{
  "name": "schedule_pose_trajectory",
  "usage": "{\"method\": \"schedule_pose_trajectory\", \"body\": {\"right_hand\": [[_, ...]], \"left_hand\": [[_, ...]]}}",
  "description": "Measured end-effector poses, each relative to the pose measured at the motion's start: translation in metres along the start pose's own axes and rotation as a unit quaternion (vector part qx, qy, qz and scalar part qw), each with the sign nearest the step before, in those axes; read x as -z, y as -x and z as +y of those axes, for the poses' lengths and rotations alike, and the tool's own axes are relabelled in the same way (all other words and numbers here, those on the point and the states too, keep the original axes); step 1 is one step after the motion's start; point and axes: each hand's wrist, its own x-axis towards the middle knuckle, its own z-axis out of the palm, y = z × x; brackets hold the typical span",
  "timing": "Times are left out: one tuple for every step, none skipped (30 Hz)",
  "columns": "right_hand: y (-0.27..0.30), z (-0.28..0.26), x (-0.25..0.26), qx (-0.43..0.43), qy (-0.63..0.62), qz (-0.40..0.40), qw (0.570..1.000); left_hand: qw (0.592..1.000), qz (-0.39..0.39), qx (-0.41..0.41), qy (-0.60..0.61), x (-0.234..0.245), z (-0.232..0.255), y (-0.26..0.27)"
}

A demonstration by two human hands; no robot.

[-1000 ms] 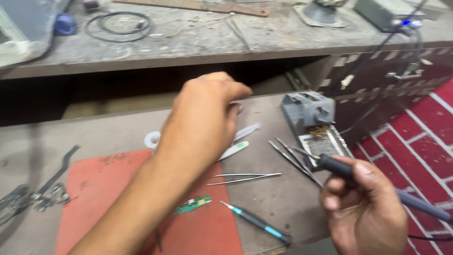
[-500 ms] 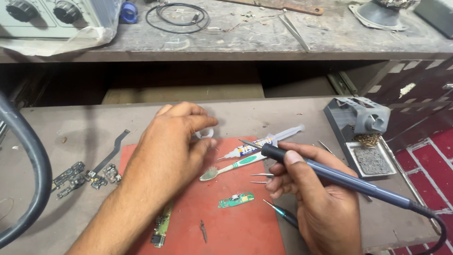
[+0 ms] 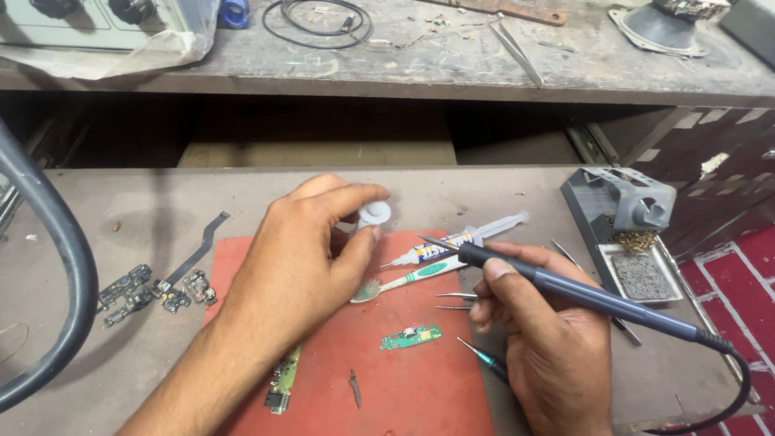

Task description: The person applies flux paste to a small green circuit board using a syringe. They then use a soldering iron to heat the board's components while holding it with tweezers. The person cleans the soldering iron tip on a sponge and uses a toothbrush to clean the circuit board.

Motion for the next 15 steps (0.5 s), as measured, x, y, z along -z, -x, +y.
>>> {"method": "schedule_pose_trajectory", "body": {"right_hand": [[0.0,0.001,0.001,-0.002,-0.008,0.005,1.0],[0.001,0.002,0.002,-0.004,-0.016,0.011,1.0],[0.001,0.004,0.003,-0.006,-0.023,0.017,1.0],[0.001,0.005,0.004,-0.006,-0.03,0.021,0.999],[0.001,0.006,0.005,-0.006,-0.038,0.025,0.999],[0.001,0.007,0.005,-0.006,-0.045,0.03,0.999],[0.001,0.008,0.006,-0.008,-0.048,0.025,0.999],[0.001,0.008,0.008,-0.011,-0.049,0.022,0.998],[0.0,0.009,0.01,-0.015,-0.051,0.018,0.998],[0.0,0.01,0.011,-0.018,-0.052,0.019,0.998],[0.0,0.01,0.012,-0.022,-0.053,0.02,0.998],[0.0,0.01,0.013,-0.025,-0.055,0.021,0.998],[0.0,0.01,0.013,-0.023,-0.059,0.028,0.998],[0.0,0.01,0.014,-0.021,-0.064,0.036,0.997],[0.0,0.009,0.014,-0.018,-0.069,0.044,0.996]], "left_hand": [[0.999,-0.002,-0.001,0.035,0.0,0.001,0.0],[0.997,-0.005,-0.001,0.071,-0.001,0.002,0.001],[0.994,-0.007,-0.002,0.107,-0.002,0.002,0.001],[0.993,-0.008,0.019,0.114,-0.002,0.004,0.002],[0.992,-0.01,0.04,0.121,-0.004,0.005,0.003],[0.99,-0.012,0.06,0.128,-0.004,0.007,0.003],[0.988,-0.012,0.072,0.133,-0.004,0.008,0.003],[0.987,-0.012,0.084,0.139,-0.005,0.008,0.004],[0.985,-0.013,0.096,0.145,-0.006,0.009,0.005],[0.982,-0.008,0.096,0.161,-0.007,0.009,0.006],[0.979,-0.003,0.097,0.177,-0.009,0.01,0.006],[0.976,0.002,0.096,0.193,-0.009,0.01,0.007],[0.98,0.007,0.078,0.181,-0.009,0.011,0.008],[0.984,0.011,0.06,0.17,-0.01,0.011,0.008],[0.986,0.016,0.041,0.158,-0.01,0.012,0.008]]}}
